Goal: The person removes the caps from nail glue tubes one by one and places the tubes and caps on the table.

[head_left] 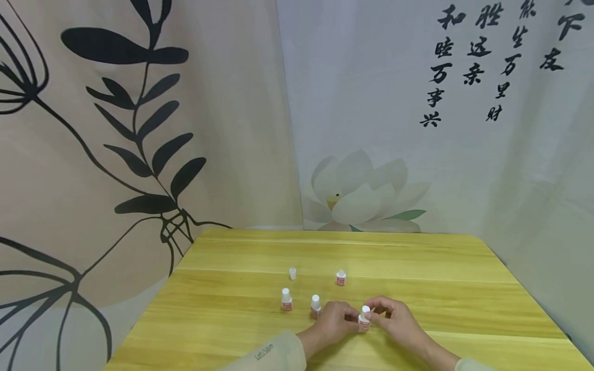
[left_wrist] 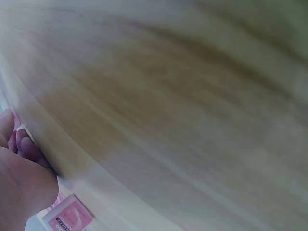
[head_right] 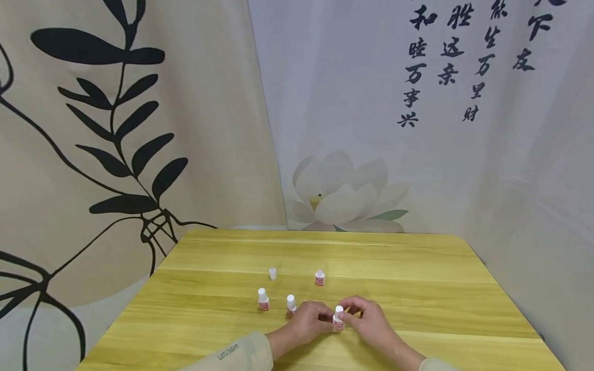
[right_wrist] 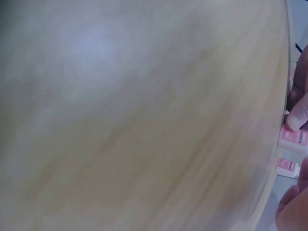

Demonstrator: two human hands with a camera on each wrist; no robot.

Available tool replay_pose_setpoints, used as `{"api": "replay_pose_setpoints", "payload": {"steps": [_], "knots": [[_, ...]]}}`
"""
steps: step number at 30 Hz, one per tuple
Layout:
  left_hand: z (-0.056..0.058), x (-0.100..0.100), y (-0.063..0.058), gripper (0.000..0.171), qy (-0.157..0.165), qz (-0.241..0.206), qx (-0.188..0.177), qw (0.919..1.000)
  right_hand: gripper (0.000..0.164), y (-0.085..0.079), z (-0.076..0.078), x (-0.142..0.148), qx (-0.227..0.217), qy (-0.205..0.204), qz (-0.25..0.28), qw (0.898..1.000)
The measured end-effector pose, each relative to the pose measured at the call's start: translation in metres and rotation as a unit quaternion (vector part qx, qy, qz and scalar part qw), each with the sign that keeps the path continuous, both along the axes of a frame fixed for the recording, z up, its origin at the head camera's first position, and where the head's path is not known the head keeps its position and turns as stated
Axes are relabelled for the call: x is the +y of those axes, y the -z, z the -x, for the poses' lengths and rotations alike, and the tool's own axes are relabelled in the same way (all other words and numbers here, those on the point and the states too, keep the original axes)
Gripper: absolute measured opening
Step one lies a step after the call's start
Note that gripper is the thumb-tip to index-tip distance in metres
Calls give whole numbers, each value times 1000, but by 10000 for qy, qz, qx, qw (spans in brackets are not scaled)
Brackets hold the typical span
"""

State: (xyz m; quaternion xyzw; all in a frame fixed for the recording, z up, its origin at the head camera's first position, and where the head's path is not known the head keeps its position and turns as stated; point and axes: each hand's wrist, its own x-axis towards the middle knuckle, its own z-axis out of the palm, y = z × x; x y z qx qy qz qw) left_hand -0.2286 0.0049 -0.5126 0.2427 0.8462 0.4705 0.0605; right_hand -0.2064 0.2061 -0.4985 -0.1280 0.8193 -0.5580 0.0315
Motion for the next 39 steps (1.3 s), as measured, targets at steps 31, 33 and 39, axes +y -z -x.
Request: {"api": "replay_pose_setpoints", "payload": {"steps": [31, 33, 39], "knots": [[-2, 0, -4, 11, -22, 32, -147, 9999, 28, -1, 1, 0, 0, 41, -206, 9998], [-1, 0, -4, 11, -29, 41, -133, 9999, 28, -1, 1, 0, 57, -9, -169, 9998], [-1, 0, -2, 12, -14, 44, -87, 10000, 29, -1, 0, 0, -34, -22, -83, 10000]]}}
